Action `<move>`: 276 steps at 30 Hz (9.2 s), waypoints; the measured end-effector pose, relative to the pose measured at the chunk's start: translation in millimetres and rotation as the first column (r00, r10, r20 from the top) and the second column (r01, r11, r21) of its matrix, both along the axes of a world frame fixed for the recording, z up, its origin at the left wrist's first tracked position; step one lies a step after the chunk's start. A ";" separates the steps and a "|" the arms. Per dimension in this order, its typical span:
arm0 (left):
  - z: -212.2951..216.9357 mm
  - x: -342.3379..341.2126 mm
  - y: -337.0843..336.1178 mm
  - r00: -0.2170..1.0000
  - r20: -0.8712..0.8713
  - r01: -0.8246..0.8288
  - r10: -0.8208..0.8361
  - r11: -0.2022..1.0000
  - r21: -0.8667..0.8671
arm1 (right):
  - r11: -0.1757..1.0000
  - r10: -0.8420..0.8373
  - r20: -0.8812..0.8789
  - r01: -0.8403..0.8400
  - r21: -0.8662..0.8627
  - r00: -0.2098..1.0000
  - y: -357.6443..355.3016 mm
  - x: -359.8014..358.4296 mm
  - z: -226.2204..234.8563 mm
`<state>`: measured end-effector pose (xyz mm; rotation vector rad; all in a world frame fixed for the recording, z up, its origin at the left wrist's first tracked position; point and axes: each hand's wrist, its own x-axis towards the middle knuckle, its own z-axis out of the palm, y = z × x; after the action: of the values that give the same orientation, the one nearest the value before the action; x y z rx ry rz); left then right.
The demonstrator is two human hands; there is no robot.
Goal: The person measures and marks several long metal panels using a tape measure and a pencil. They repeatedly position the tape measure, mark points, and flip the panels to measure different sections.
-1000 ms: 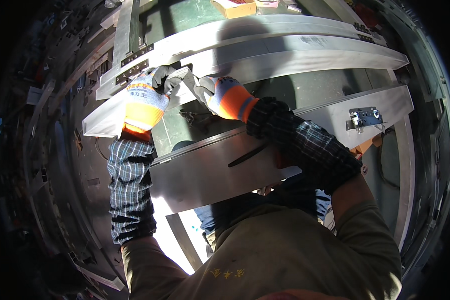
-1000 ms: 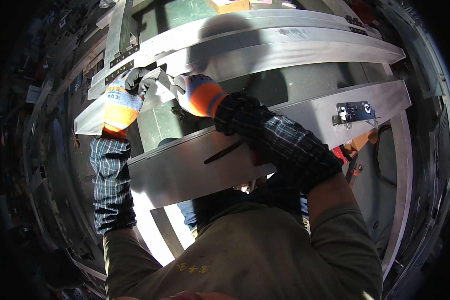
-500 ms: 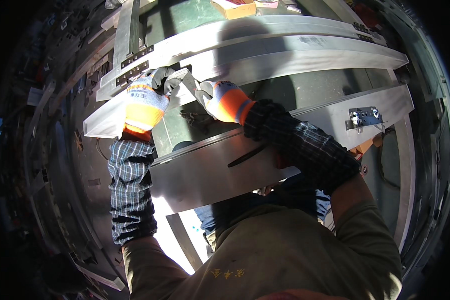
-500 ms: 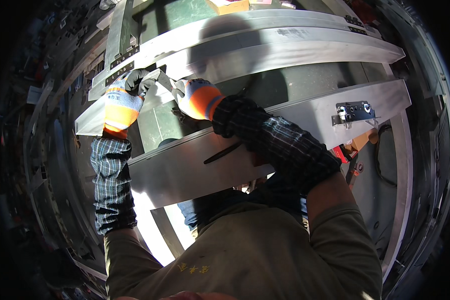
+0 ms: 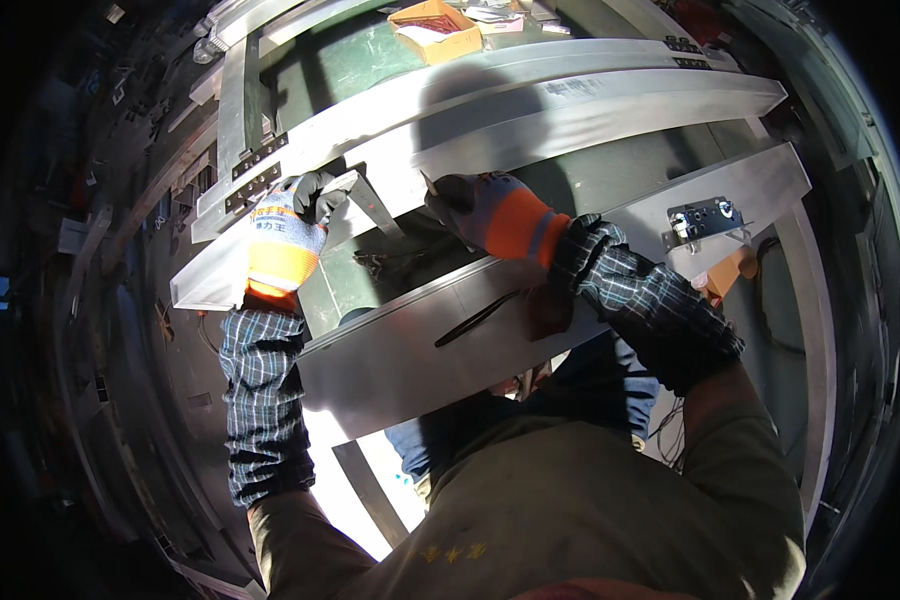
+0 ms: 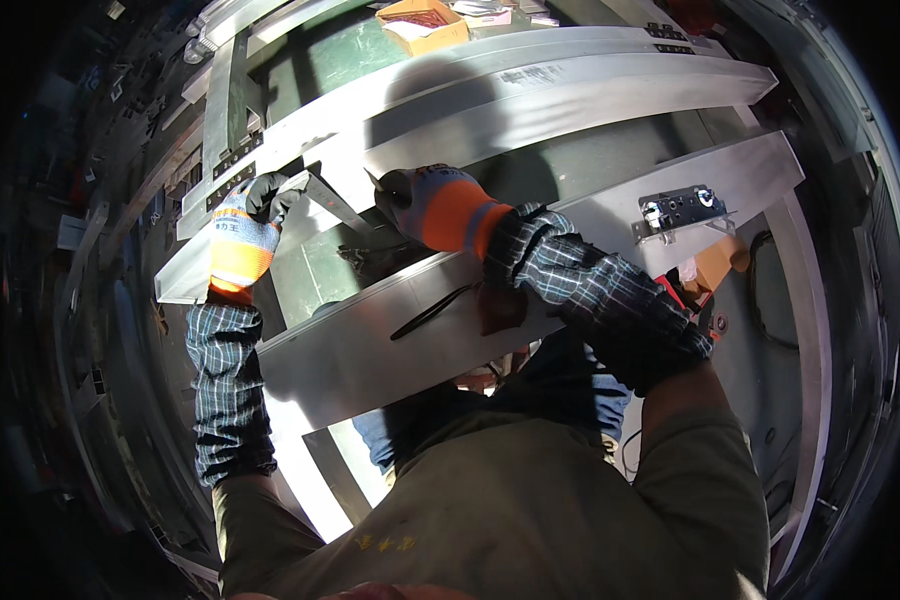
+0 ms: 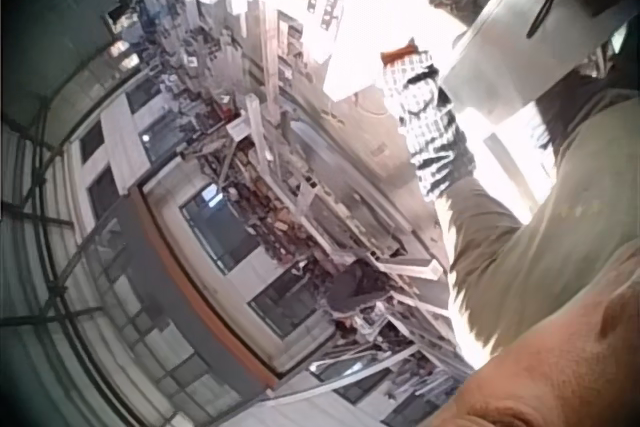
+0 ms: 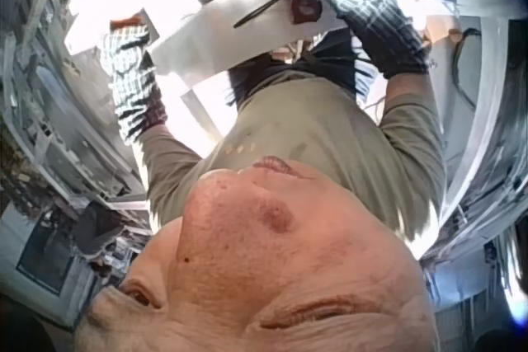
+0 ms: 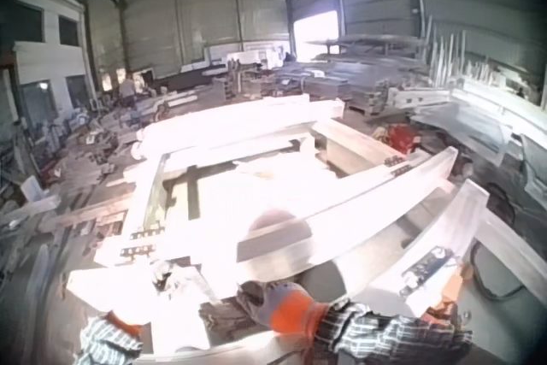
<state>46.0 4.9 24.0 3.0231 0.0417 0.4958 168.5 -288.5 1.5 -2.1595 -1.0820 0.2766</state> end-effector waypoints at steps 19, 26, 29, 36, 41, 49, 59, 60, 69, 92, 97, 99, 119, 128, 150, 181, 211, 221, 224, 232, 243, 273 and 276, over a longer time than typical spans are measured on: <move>22.7 109.1 -124.7 0.992 -0.111 0.045 -0.058 0.991 -0.122 | 0.975 -0.216 0.025 0.217 -0.036 0.976 -57.8 58.9 -42.0; 16.7 101.5 -114.3 0.986 0.076 0.156 -0.148 0.982 -0.110 | 0.964 -0.240 0.025 0.236 0.119 0.970 -56.4 54.6 -47.9; 31.3 75.1 -117.1 0.986 0.072 0.164 -0.152 0.966 -0.200 | 0.958 -0.256 0.039 0.248 0.146 0.966 -59.9 51.3 -49.2; 73.1 -49.9 -60.5 0.948 0.304 0.074 0.089 0.872 -0.484 | 0.894 -0.263 0.172 0.173 0.414 0.949 -85.8 57.3 -30.6; 92.9 -174.8 -6.7 0.797 0.365 0.073 0.481 0.524 -0.849 | 0.760 -0.185 -0.130 0.226 0.609 0.974 -89.5 59.5 -2.9; 34.4 -290.1 -6.0 0.821 0.011 -0.178 0.571 0.273 -0.945 | 0.769 0.015 -0.078 0.038 0.638 0.997 -80.9 51.4 47.1; -80.5 -337.2 24.4 0.817 -0.198 -0.218 0.542 -0.028 -0.976 | 0.932 -0.298 0.301 0.208 0.299 0.906 -62.9 206.7 -14.0; -77.5 -339.3 30.9 0.840 -0.226 -0.233 0.494 -0.047 -0.971 | 0.923 -0.360 0.312 0.285 0.260 0.879 -52.5 205.9 -14.8; -126.0 -341.2 62.8 0.868 -0.084 -0.413 0.490 0.617 -0.669 | 0.863 -0.331 0.322 0.422 -0.277 0.887 -15.3 183.3 5.4; -59.7 16.1 -25.2 0.924 0.345 -0.169 0.163 0.986 -0.012 | 0.898 -0.388 0.449 0.439 -0.010 0.805 -33.2 186.6 -24.6; -52.4 19.3 -35.8 0.923 0.306 -0.274 0.232 0.956 0.102 | 0.892 -0.388 0.432 0.450 -0.045 0.814 -30.5 178.8 -16.0; -46.0 24.0 -48.6 0.917 0.196 -0.383 0.346 0.902 0.201 | 0.889 -0.393 0.438 0.456 -0.043 0.808 -31.7 180.6 -14.2; -42.2 19.4 -28.2 0.925 0.200 -0.342 0.324 0.937 0.062 | 0.911 -0.358 0.431 0.411 -0.031 0.828 -35.7 174.6 -10.2; -18.7 -21.3 -6.9 0.979 0.130 -0.158 0.154 0.987 0.019 | 0.977 -0.194 0.461 0.211 0.016 0.866 -40.0 187.4 -17.7; -20.6 -225.1 -75.1 0.913 -0.361 -0.230 0.189 0.970 -0.075 | 0.959 0.284 0.020 -0.283 -0.022 0.959 -137.7 -25.8 26.1; -5.2 -100.4 -177.4 0.978 -0.013 -0.080 -0.210 -0.317 -0.945 | 0.792 0.543 -0.402 -0.290 0.537 0.737 -45.6 -43.3 29.9; -39.8 -7.8 -63.3 0.965 -0.212 -0.258 0.154 0.710 -0.655 | 0.650 0.749 -0.122 -0.686 0.326 0.652 171.5 153.2 -26.5; -20.1 -3.3 -68.2 0.973 -0.148 -0.230 0.176 0.725 -0.650 | 0.723 0.626 -0.147 -0.499 0.478 0.766 159.4 151.6 -19.4; -27.0 -3.0 -61.4 0.997 0.038 -0.052 0.072 0.922 -0.384 | 0.775 0.580 -0.192 -0.463 0.430 0.792 156.3 157.8 -14.2; -8.2 -5.5 -63.4 0.992 -0.091 -0.121 0.090 0.898 -0.423 | 0.569 0.733 0.022 -0.630 0.529 0.680 137.3 134.5 3.1; 7.1 1.8 -70.7 0.960 -0.235 -0.275 0.150 0.638 -0.719 | 0.574 0.776 -0.122 -0.612 0.545 0.619 129.3 128.6 13.4; -7.5 1.3 -65.8 0.973 -0.184 -0.224 0.138 0.743 -0.631 | 0.531 0.785 -0.003 -0.671 0.518 0.619 133.6 133.0 5.4; -9.4 0.3 -64.6 0.983 -0.149 -0.174 0.104 0.778 -0.603 | 0.527 0.775 0.044 -0.683 0.506 0.630 133.7 132.4 6.7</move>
<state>46.3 -59.7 14.6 2.3983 0.3647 0.2538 301.0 -154.8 8.3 -1.0944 -1.7059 0.5177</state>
